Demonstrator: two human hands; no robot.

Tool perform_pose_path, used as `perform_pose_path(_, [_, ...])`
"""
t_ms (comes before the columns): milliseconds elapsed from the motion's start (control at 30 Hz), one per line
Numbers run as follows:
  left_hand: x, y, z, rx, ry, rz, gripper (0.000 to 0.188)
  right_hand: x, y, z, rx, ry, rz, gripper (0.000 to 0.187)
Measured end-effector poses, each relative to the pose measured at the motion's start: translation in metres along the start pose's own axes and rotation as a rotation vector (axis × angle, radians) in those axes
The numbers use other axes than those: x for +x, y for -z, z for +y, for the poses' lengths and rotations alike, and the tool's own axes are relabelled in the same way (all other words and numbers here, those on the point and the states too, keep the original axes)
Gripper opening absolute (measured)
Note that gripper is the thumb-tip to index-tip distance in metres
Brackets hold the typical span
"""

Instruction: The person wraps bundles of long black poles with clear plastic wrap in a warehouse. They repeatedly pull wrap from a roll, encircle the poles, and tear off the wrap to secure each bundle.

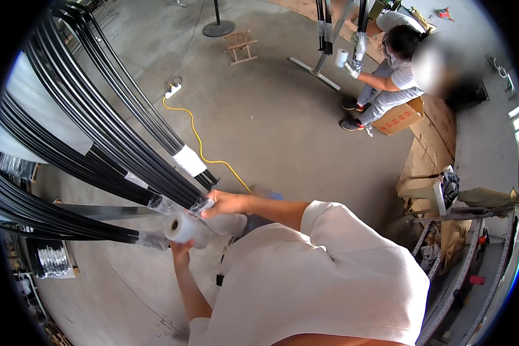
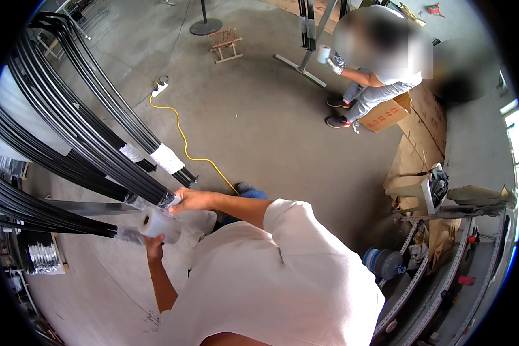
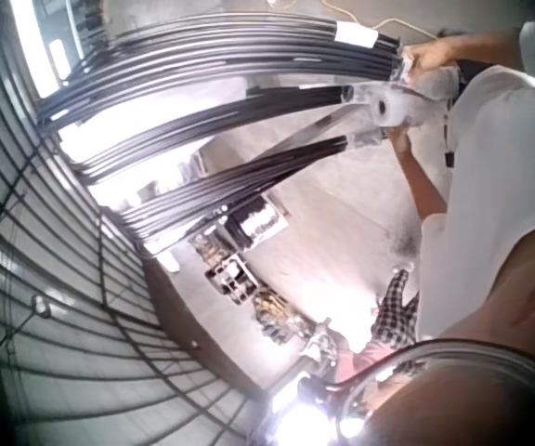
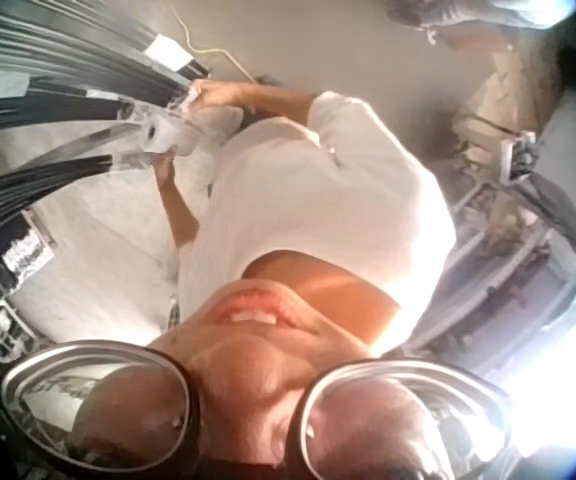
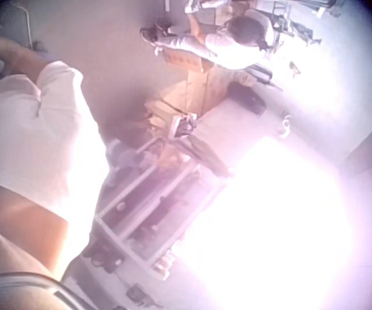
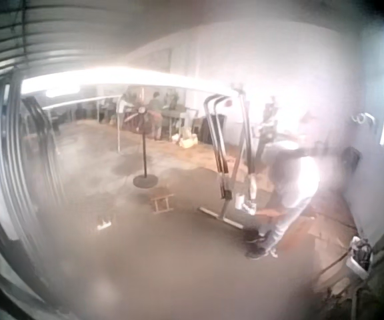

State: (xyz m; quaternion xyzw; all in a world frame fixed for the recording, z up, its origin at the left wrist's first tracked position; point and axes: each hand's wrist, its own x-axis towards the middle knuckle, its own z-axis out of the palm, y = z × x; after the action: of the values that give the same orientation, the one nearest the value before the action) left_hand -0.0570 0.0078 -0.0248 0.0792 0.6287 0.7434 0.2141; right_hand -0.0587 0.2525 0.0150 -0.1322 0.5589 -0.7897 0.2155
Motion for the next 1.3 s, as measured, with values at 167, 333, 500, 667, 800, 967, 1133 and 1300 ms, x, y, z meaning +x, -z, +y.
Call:
perform_pose_path(167, [-0.035,0.011,0.012,-0.177,0.164,-0.019,0.086,0.019,0.008,0.024,0.011,0.135,-0.071,0.029])
perform_pose_path(333, [-0.013,-0.032,0.043,-0.129,0.035,-0.208,0.087,0.022,-0.008,-0.009,0.156,-0.042,0.059,0.032])
perform_pose_path(500, [0.002,-0.055,0.064,0.168,0.074,-0.213,0.085,0.037,-0.010,-0.007,0.158,-0.142,0.188,0.030])
perform_pose_path(667, [0.011,-0.062,0.056,0.029,0.130,-0.243,0.080,0.035,-0.007,-0.006,0.134,-0.151,0.245,0.026])
perform_pose_path(800, [0.019,-0.076,0.043,-0.279,0.082,-0.278,0.072,0.028,0.006,0.002,0.107,-0.132,0.307,0.024])
perform_pose_path(967, [0.012,-0.079,0.030,-0.288,0.109,-0.317,0.071,0.017,0.004,0.005,0.167,-0.141,0.326,0.021])
perform_pose_path(1133, [0.016,-0.086,0.016,-0.171,0.176,-0.355,0.075,0.020,0.016,0.004,0.103,-0.181,0.216,0.020])
perform_pose_path(1300, [0.011,-0.117,0.017,-0.056,0.273,-0.425,0.070,0.024,0.026,0.000,0.102,-0.132,0.171,0.023])
